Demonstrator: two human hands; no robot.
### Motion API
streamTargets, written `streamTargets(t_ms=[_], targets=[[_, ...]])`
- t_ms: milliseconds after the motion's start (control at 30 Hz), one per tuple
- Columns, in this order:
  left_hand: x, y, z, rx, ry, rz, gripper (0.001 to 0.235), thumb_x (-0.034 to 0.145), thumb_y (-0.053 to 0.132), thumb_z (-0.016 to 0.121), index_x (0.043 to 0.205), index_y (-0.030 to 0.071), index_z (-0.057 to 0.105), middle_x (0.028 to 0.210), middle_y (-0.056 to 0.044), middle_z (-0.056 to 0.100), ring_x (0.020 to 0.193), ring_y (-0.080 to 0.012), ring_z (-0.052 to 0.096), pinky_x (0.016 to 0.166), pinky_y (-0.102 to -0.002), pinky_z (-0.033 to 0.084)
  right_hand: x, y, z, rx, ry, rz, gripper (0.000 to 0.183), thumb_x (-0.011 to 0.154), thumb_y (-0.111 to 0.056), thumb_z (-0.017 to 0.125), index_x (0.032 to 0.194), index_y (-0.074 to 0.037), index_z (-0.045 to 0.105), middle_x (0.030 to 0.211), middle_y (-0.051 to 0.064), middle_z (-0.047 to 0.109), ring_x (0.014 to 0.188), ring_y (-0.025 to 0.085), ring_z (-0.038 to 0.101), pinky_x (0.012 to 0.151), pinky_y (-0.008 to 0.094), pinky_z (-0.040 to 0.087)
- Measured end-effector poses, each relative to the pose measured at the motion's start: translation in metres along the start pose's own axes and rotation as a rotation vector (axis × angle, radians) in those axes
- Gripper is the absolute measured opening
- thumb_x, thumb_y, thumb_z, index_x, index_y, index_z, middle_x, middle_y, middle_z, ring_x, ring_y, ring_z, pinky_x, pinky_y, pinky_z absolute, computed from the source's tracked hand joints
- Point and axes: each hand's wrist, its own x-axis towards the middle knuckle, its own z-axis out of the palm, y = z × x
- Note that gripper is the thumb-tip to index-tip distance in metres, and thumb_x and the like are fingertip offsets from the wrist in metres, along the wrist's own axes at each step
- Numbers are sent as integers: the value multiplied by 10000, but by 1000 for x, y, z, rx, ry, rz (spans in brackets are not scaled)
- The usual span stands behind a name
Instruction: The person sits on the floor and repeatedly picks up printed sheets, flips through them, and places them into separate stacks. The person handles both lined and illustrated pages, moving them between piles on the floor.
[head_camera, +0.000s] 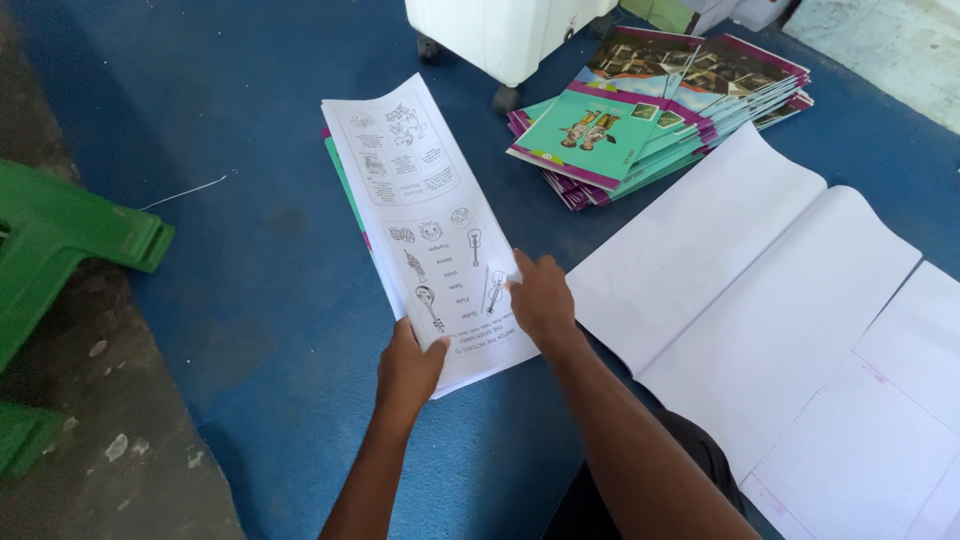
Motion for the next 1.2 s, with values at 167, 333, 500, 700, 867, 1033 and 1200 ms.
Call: streamTargets(t_ms=[167, 333, 500, 700, 867, 1033, 1200], targets=[[-12, -2, 3, 50, 32, 91, 664, 893, 200, 649, 1484, 62, 381, 1286, -215, 661, 1137, -352, 694, 938, -440, 578, 4, 10, 8, -71, -12, -11, 594, 962, -304, 644, 1515, -214, 449, 1265, 169, 530, 1178, 341, 539, 992, 451, 499], [-18, 2, 2, 301, 62, -33, 839, 886, 267, 705, 1566, 91, 246, 1429, -195, 497, 1315, -328, 541, 1001, -437, 540, 11, 15, 13, -73, -88, -21, 632, 1008, -357, 540, 1571, -184, 312, 1445, 193, 488, 1267, 384, 536, 1031, 497, 470], [-3, -16, 10, 181, 113, 115, 944, 891, 250, 719, 1549, -56, 115, 1535, -255, 295, 1381, -389, 427, 1001, -417, 534, 14, 15, 24, 121, -207, 150, 765, 1017, -419, 500, 1563, 19, 192, 1460, 289, 479, 1321, 431, 523, 1106, 505, 426], [5, -23, 26, -13, 65, 84, 934, 905, 137, 607, 1562, -24, -37, 1594, -268, 201, 1326, -399, 515, 981, -400, 571, 22, 27, 35, 152, -231, 132, 766, 994, -426, 520, 1532, 53, 260, 1454, 330, 484, 1316, 460, 534, 1112, 489, 442], [1, -20, 26, 51, 63, 80, 958, 909, 154, 615, 1552, -49, -65, 1587, -292, 196, 1380, -412, 439, 1000, -418, 563, 22, 25, 35, 156, -230, 132, 850, 981, -481, 526, 1559, 40, 183, 1509, 309, 422, 1374, 450, 463, 1151, 508, 376], [-3, -13, 17, 317, 91, 27, 1040, 892, 306, 715, 1549, -46, -10, 1627, -238, 156, 1482, -397, 251, 1172, -558, 323, 14, 10, 13, 132, -220, 242, 921, 939, -565, 512, 1584, -17, 151, 1537, 229, 428, 1418, 397, 431, 1178, 580, 278], [-13, 12, 23, 349, 290, 270, 927, 867, 301, 745, 1531, -21, 183, 1601, -249, 187, 1504, -414, 121, 1174, -604, 185, 11, 14, -16, 509, 142, 27, 829, 994, -499, 561, 1540, 49, 265, 1527, 289, 426, 1420, 407, 448, 1158, 480, 354]])
